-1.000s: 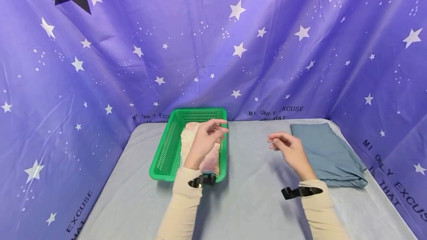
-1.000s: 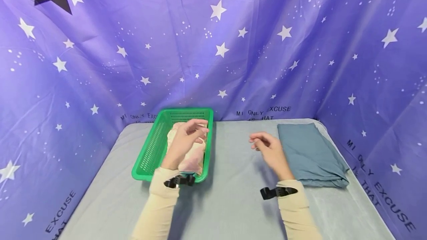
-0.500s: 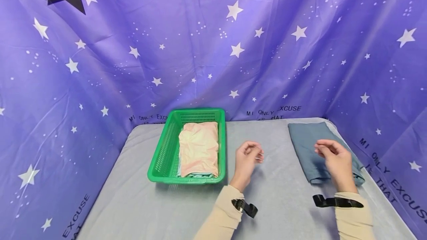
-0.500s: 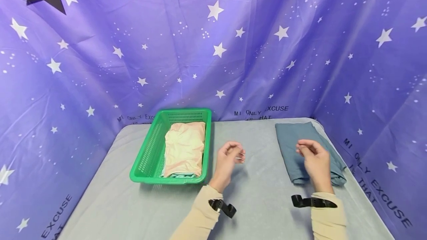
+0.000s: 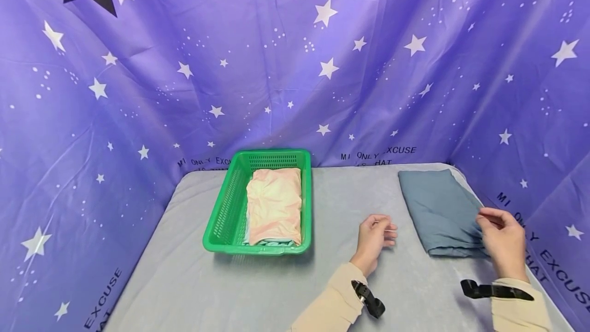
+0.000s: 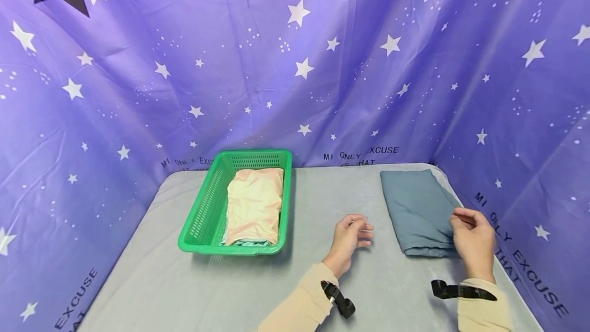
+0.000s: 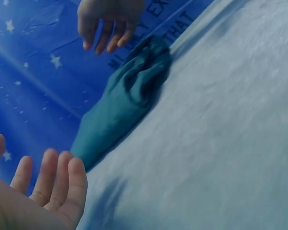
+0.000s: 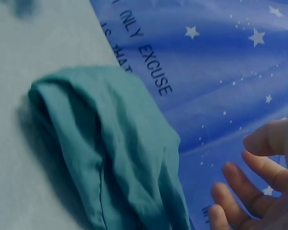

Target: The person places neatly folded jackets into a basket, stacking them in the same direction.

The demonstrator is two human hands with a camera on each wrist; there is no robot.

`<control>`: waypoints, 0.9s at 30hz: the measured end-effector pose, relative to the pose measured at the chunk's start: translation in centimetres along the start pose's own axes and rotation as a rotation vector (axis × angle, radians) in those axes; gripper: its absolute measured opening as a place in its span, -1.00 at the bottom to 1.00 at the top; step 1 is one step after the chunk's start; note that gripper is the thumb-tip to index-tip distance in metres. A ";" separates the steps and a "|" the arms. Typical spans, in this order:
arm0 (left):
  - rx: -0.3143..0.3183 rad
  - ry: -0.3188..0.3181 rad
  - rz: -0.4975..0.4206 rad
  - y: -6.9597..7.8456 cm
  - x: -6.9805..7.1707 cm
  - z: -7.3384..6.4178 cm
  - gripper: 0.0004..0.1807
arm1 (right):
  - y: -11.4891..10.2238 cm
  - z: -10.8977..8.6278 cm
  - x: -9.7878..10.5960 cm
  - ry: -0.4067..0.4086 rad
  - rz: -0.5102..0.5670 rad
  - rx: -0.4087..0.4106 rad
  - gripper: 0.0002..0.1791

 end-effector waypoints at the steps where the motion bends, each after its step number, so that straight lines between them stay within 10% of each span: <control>1: 0.012 0.008 0.003 -0.3 -0.4 -0.1 -0.95 | 0.2 0.1 0.3 0.010 -0.026 -0.009 -0.88; 11: 0.097 0.031 0.023 -2.5 -2.8 -0.3 -0.88 | 1.8 1.5 1.1 -0.058 -0.298 -0.033 -0.29; 27: 0.183 -0.137 -0.045 -5.1 -5.7 0.8 -0.55 | 5.5 4.1 -0.7 -0.332 -0.373 -0.157 0.11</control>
Point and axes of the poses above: each hand's wrist, its own z-axis towards the middle knuckle, its own x-axis out of the back of the hand, y = z × x, the point moved 8 cm from there along z, towards the middle knuckle, and after that the axes turned 4 degrees about -y, right-handed, at the moved point
